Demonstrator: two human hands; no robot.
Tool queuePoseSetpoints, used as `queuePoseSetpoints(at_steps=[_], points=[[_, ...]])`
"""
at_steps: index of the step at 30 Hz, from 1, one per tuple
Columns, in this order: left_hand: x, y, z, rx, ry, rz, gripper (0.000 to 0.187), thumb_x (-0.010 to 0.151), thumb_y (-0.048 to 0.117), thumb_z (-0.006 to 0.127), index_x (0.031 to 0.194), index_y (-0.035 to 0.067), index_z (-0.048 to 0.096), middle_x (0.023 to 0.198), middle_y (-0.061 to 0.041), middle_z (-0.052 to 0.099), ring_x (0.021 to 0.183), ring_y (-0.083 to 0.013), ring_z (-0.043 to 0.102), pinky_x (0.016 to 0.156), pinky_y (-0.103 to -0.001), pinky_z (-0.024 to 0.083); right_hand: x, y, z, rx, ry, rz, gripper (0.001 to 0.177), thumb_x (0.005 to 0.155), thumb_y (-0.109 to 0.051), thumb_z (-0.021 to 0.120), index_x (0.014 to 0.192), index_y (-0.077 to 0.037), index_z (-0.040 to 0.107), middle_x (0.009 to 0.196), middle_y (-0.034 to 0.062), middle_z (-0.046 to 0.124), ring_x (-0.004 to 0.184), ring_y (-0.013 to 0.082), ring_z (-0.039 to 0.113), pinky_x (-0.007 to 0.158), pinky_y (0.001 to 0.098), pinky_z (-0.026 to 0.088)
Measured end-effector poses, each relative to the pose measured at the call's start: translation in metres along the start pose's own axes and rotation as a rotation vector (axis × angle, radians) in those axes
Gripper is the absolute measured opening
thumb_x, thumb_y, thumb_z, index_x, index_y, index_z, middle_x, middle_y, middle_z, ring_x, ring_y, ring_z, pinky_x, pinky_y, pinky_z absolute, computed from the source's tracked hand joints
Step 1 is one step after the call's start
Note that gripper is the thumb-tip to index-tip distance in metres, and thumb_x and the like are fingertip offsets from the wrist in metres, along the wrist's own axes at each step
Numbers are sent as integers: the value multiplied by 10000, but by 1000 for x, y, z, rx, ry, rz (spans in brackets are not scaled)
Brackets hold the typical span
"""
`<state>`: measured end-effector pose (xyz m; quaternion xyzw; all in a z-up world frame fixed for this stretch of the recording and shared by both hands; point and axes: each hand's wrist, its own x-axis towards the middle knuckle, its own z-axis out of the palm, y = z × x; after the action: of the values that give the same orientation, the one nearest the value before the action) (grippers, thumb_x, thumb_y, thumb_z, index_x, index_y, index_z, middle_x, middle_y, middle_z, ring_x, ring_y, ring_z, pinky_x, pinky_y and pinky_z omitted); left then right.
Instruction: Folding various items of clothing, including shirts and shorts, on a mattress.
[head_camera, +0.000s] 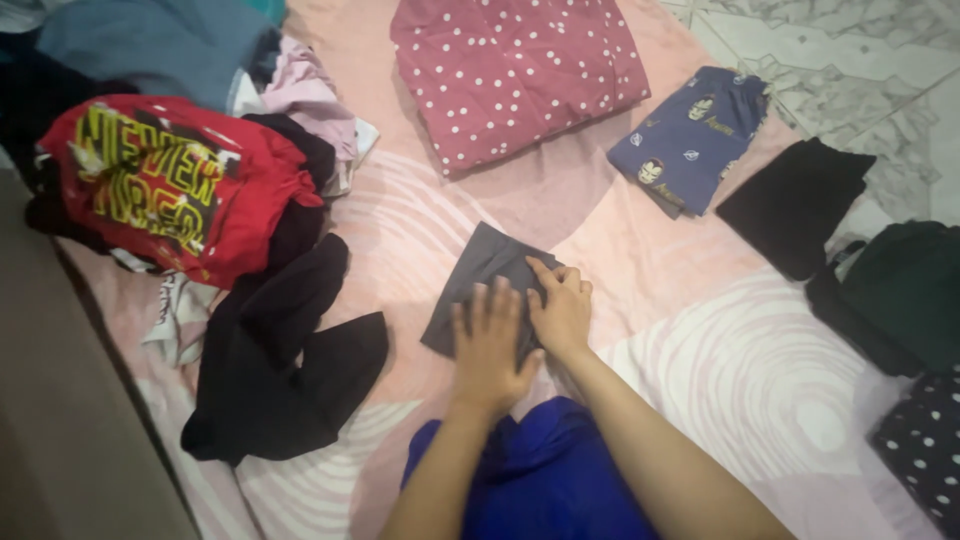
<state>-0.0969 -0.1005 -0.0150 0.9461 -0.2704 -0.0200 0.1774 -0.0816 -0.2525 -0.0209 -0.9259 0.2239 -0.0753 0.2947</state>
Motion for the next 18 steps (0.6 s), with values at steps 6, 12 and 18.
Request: queuePoseSetpoints(at_steps=[6, 12, 18], points=[[-13, 17, -19, -151, -360, 158, 1050, 808, 546, 695, 1539, -47, 230, 1651, -234, 169, 1543, -408, 100, 1213, -600, 58, 1, 3, 0, 42, -10, 15, 550, 817, -164, 758, 1335, -328, 673, 1110, 98, 570, 1022, 342, 512, 944, 430, 460], [-2, -23, -43, -460, -512, -447, 409, 963, 414, 605, 1268, 173, 732, 1288, -101, 765, 1210, -264, 727, 1063, -367, 553, 0, 3, 4, 162, 147, 53, 492, 793, -149, 768, 1276, -191, 679, 1146, 157, 549, 1069, 356, 544, 945, 433, 478], [32, -81, -22, -204, 281, -427, 648, 638, 341, 906, 1091, -49, 656, 1043, -262, 680, 1003, -428, 629, 892, -492, 492, -1, -5, -4, 271, 2, 517, 632, 755, -329, 867, 1138, 89, 587, 1026, 224, 662, 960, 368, 674, 853, 430, 538]])
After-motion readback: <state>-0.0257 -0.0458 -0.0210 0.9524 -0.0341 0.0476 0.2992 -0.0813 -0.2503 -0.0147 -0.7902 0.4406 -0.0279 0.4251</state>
